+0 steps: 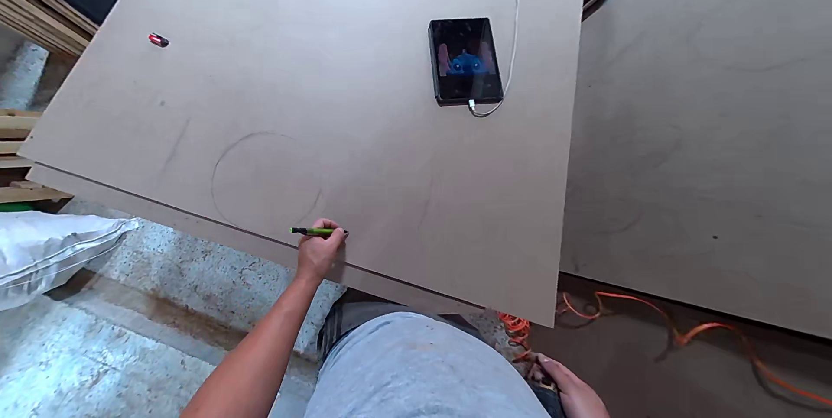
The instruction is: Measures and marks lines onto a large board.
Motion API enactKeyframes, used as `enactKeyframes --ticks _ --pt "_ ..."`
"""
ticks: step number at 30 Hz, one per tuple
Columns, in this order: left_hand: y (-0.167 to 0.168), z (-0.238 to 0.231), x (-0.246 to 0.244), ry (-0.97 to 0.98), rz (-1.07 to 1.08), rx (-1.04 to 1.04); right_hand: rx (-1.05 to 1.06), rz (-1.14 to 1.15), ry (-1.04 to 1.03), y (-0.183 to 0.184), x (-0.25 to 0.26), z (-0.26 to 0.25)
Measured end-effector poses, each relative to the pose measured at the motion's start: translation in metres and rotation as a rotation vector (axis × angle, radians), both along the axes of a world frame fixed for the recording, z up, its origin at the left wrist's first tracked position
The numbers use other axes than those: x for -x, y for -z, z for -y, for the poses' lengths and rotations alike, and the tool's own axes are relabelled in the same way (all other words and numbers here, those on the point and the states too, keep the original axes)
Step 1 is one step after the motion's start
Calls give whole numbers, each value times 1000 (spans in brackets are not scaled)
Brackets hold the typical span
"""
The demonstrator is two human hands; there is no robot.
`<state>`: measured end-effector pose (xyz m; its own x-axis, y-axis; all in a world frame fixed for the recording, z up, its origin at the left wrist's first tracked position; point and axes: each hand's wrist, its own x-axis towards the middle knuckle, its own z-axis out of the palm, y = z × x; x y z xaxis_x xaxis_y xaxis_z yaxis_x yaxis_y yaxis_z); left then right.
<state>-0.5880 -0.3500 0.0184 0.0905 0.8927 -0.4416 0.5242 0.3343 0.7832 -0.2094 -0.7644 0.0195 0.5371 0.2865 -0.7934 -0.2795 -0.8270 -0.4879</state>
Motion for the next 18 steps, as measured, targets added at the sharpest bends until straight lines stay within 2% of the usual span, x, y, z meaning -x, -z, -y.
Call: enactKeyframes --ticks 5,9,18 --pt "3 31 -34 81 42 52 -111 -14 48 4 -34 -12" --pt "8 45 -46 103 78 56 -114 5 37 9 -46 -24" --pt "5 48 -41 199 63 68 -147 -32 47 13 -36 -30"
